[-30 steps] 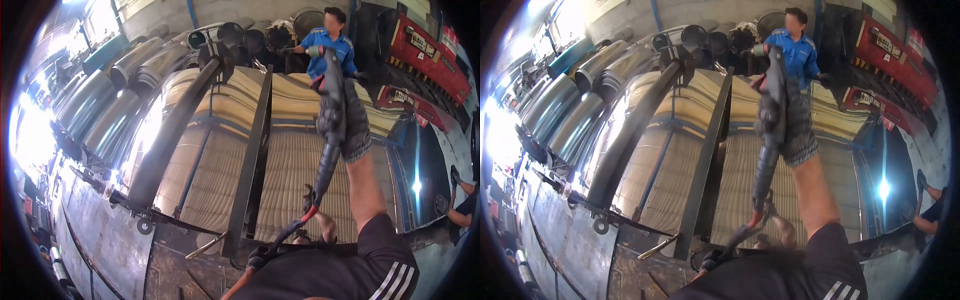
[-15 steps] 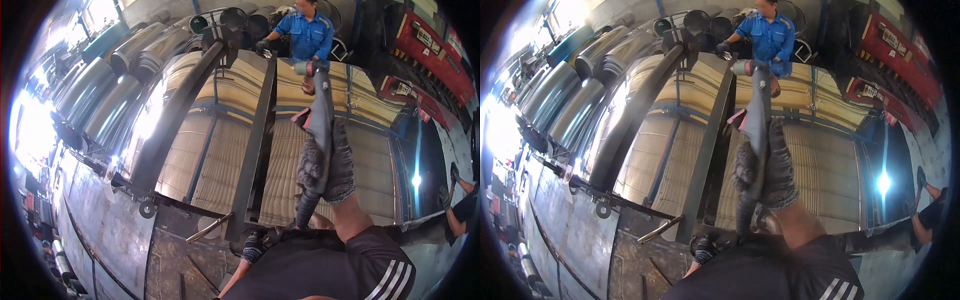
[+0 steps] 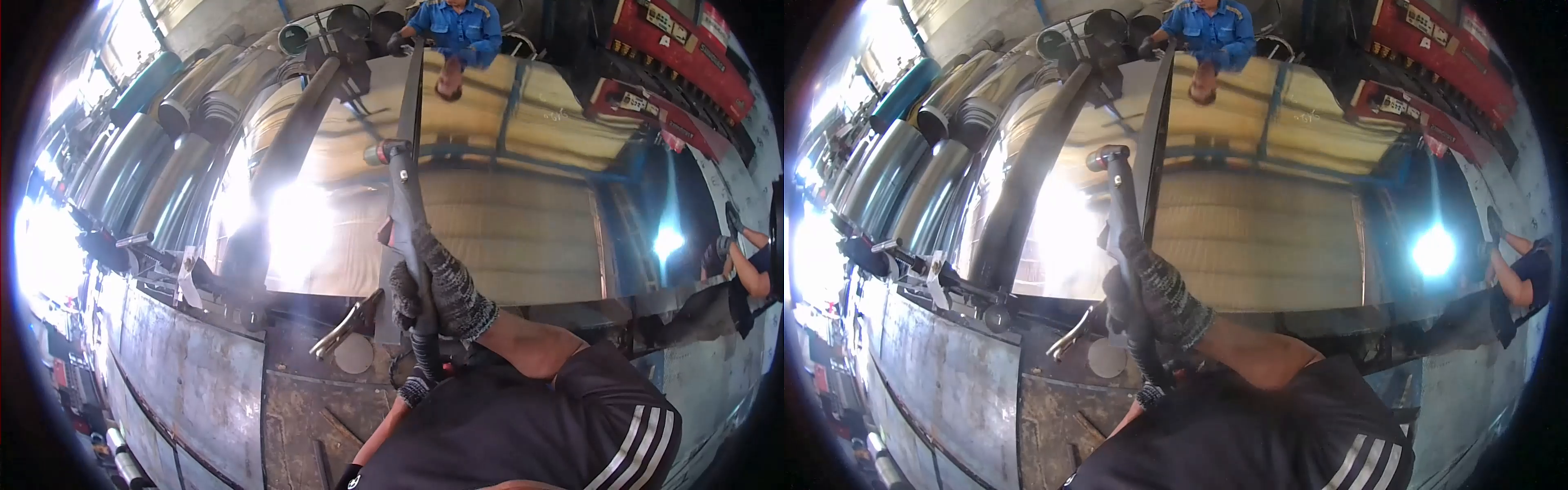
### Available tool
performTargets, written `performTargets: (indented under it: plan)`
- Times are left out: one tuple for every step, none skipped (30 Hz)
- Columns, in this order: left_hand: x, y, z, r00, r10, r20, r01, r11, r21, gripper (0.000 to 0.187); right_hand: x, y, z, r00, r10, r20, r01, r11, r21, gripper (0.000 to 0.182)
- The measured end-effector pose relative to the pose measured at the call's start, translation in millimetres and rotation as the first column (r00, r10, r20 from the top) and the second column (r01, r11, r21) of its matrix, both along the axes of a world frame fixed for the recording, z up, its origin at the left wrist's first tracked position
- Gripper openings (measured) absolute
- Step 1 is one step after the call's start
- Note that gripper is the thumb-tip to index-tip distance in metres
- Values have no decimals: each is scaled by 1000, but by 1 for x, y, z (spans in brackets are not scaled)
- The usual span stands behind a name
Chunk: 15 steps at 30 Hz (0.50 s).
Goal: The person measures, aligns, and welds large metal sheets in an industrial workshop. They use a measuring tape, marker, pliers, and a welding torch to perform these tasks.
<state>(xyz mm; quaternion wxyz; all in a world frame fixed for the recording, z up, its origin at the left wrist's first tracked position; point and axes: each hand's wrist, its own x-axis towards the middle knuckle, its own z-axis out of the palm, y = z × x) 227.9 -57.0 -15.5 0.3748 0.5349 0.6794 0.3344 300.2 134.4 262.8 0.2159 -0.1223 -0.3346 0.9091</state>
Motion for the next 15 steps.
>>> performTargets:
  plan:
    - [-1,-7,4,1000,4,20,-4,1000,3,99,-2,-7,2,1000,0,-12,-1,1000,-17,66]
    - [-2,-13,7,999,9,38,-9,1000,6,99,-4,-13,3,1000,0,-26,-1,999,-33,65]
    - [-4,-19,9,998,12,58,-13,1000,9,99,-6,-17,0,997,67,-23,-69,993,-91,64]
    - [-4,-25,13,997,17,78,-18,1000,12,99,-7,-23,0,998,64,-26,-66,993,-94,64]
    - [-6,-31,15,995,21,97,-23,1000,14,99,-9,-29,0,998,55,-27,-57,994,-97,64]
    - [-7,-36,17,993,27,117,-29,999,17,99,-12,-35,0,999,46,-26,-48,994,-97,64]
    - [-7,-43,19,990,34,138,-37,999,18,98,-15,-40,1,997,70,-29,-73,987,-143,65]
    - [-6,-50,22,986,41,159,-45,999,18,98,-16,-46,3,997,69,-31,-73,986,-147,65]
    - [-7,-56,25,983,49,178,-54,998,19,98,-16,-50,5,992,110,-65,-116,988,-103,65]
    - [-5,-63,27,979,56,198,-62,998,20,98,-15,-55,7,984,151,-97,-157,986,-57,66]
    - [-3,-71,30,974,64,219,-70,997,18,98,-16,-61,11,992,96,-82,-83,986,142,68]
    - [0,-77,33,968,73,239,-80,997,20,98,-14,-67,10,992,96,-84,-84,987,140,68]
    - [2,-82,36,962,84,259,-93,995,24,98,-14,-72,9,987,111,-114,-104,993,61,57]
    - [5,-87,39,956,96,278,-109,994,31,98,-13,-76,9,981,126,-146,-129,992,-16,61]
    - [6,-91,43,949,107,296,-124,992,39,98,-9,-82,16,976,151,-158,-160,986,-51,58]
